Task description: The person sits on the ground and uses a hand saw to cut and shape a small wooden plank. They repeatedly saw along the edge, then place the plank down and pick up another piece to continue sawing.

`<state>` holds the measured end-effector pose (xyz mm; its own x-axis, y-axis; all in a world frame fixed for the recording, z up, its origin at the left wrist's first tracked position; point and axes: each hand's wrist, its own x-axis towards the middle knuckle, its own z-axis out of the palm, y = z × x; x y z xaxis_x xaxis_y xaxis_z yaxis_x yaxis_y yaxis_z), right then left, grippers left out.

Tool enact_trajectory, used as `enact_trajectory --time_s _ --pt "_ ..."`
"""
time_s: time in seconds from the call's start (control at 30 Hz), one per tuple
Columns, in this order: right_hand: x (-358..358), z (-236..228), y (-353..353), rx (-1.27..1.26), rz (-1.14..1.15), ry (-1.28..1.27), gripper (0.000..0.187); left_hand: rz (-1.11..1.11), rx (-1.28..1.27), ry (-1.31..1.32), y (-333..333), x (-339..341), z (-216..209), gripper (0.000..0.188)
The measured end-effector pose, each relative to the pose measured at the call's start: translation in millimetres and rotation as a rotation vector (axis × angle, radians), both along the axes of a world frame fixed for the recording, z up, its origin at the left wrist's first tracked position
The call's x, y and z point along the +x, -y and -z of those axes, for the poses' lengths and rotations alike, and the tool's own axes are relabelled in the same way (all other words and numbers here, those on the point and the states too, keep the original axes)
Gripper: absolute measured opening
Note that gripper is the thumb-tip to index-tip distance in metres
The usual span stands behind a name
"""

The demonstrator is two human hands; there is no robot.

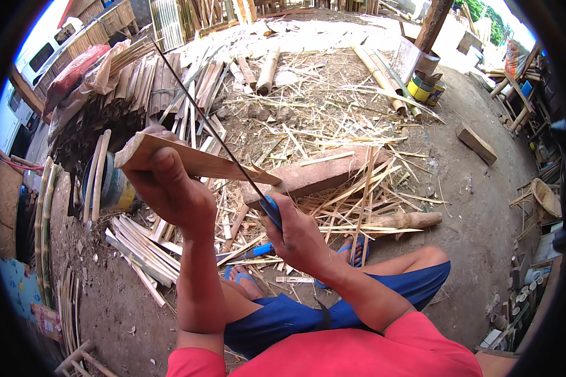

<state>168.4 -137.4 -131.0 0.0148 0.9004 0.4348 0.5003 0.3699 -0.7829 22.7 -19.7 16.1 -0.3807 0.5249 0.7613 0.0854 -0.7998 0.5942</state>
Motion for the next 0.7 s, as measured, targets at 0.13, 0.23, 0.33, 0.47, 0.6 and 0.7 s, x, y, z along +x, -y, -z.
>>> enact_trajectory --time_s 0.13,0.23,0.33,0.47,0.6,0.7 --pt "22 83 -43 -0.452 0.262 0.298 0.025 -0.103 -0.002 -0.009 -7 -9 2 0.052" --pt "41 110 -74 -0.789 0.225 0.185 0.027 -0.132 0.008 -0.027 -10 -11 0 0.052" --pt "43 90 -69 -0.718 0.056 -0.016 0.024 -0.158 -0.025 -0.045 -15 -12 -1 0.053" --pt "24 69 -17 -0.084 -0.012 0.063 0.029 -0.203 -0.011 -0.038 -16 -13 0 0.051" --pt "34 124 12 -0.502 0.217 0.247 0.035 -0.221 -0.037 0.048 -14 -18 -5 0.046" --pt "49 149 15 -0.885 0.277 0.256 0.036 -0.190 0.108 0.093 -16 -18 -15 0.063"
